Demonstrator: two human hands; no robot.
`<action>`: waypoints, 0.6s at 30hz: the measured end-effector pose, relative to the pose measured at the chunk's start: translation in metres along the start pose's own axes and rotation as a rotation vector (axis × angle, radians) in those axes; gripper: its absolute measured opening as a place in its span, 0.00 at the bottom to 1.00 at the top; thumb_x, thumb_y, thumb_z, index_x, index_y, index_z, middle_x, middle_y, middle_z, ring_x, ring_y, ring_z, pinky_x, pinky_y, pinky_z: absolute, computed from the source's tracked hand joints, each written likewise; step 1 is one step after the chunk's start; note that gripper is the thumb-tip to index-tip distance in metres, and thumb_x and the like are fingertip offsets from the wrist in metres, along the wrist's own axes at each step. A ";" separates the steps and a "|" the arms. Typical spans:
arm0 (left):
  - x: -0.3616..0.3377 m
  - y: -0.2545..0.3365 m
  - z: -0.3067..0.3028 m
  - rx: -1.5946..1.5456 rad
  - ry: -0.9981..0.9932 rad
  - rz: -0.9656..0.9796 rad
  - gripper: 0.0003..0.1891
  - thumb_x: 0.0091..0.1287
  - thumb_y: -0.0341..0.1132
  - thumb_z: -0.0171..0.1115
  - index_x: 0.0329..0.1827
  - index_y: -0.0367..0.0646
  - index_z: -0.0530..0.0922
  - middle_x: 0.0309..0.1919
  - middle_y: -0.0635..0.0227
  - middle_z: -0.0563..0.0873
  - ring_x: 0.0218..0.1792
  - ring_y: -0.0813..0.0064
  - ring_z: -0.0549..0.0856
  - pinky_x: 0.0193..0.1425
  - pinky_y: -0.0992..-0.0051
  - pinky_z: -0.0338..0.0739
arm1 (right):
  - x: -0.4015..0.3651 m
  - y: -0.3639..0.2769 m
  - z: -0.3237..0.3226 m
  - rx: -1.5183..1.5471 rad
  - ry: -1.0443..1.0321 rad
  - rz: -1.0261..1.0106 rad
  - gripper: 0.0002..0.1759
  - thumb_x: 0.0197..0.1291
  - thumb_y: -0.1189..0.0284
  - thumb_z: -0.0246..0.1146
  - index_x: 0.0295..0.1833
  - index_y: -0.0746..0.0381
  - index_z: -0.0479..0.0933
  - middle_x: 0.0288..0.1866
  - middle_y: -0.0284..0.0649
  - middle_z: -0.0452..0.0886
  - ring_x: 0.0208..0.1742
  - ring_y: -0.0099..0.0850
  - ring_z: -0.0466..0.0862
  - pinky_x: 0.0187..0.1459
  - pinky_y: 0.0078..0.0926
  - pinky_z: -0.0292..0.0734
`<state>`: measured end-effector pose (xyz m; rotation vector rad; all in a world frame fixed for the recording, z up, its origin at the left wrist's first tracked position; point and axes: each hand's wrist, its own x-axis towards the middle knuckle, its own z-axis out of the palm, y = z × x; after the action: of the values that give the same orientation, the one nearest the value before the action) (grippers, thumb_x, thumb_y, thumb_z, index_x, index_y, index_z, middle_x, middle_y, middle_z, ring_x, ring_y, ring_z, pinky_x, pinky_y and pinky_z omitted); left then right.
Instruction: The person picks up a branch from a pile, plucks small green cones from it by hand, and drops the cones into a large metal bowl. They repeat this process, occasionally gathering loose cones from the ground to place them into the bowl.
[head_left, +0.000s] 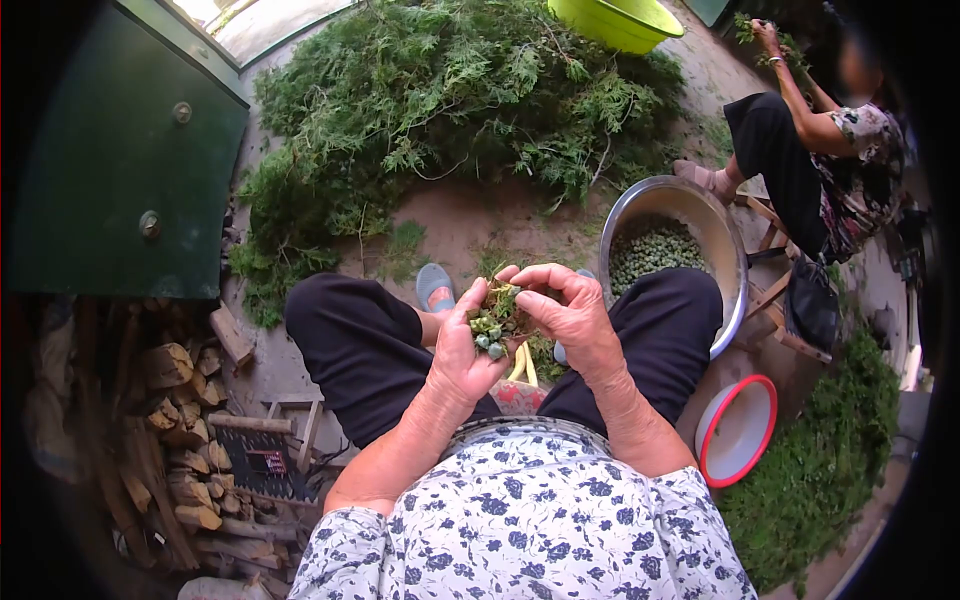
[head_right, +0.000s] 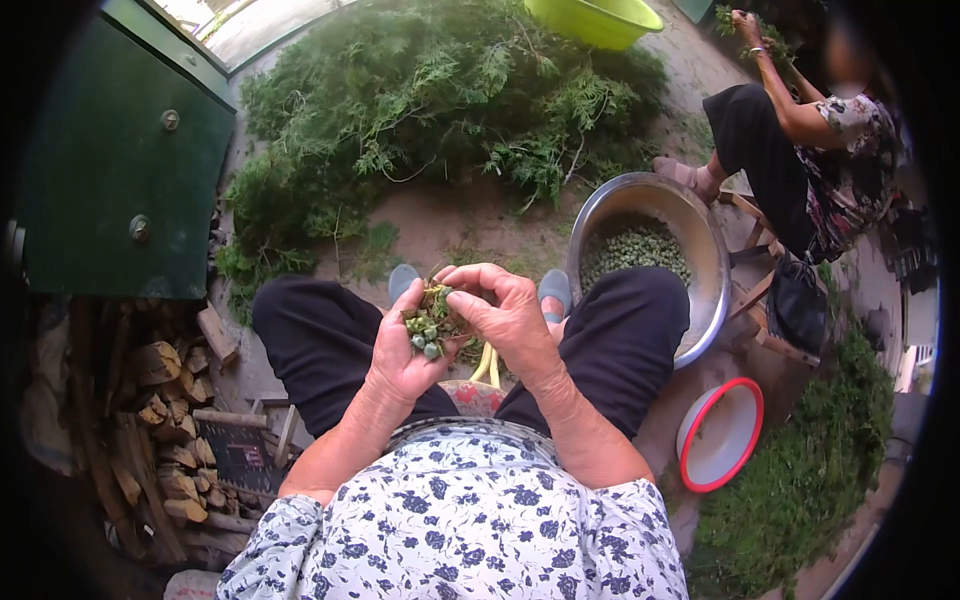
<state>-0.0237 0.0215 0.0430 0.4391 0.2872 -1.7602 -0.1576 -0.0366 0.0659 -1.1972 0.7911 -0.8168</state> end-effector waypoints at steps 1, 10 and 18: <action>0.001 0.000 0.001 0.002 0.037 0.008 0.19 0.73 0.45 0.45 0.58 0.41 0.72 0.51 0.61 0.80 0.50 0.67 0.81 0.55 0.67 0.78 | 0.000 -0.005 -0.005 0.119 -0.017 0.131 0.08 0.60 0.79 0.59 0.45 0.67 0.79 0.40 0.34 0.81 0.37 0.21 0.79 0.38 0.17 0.76; -0.003 -0.002 0.005 0.127 0.144 0.042 0.10 0.68 0.37 0.57 0.45 0.41 0.77 0.42 0.64 0.83 0.44 0.68 0.83 0.50 0.64 0.81 | 0.000 0.003 -0.012 -0.523 0.051 -0.289 0.07 0.57 0.79 0.61 0.42 0.66 0.80 0.34 0.34 0.76 0.27 0.20 0.75 0.28 0.14 0.70; -0.003 -0.010 0.001 0.174 0.242 0.023 0.08 0.63 0.30 0.61 0.44 0.40 0.77 0.39 0.65 0.83 0.41 0.71 0.83 0.49 0.68 0.80 | -0.005 -0.003 -0.007 -0.517 0.041 -0.174 0.10 0.52 0.79 0.64 0.43 0.66 0.80 0.32 0.40 0.75 0.34 0.30 0.77 0.37 0.23 0.72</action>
<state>-0.0331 0.0261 0.0454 0.7810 0.2989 -1.7177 -0.1669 -0.0361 0.0683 -1.7310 0.9758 -0.8040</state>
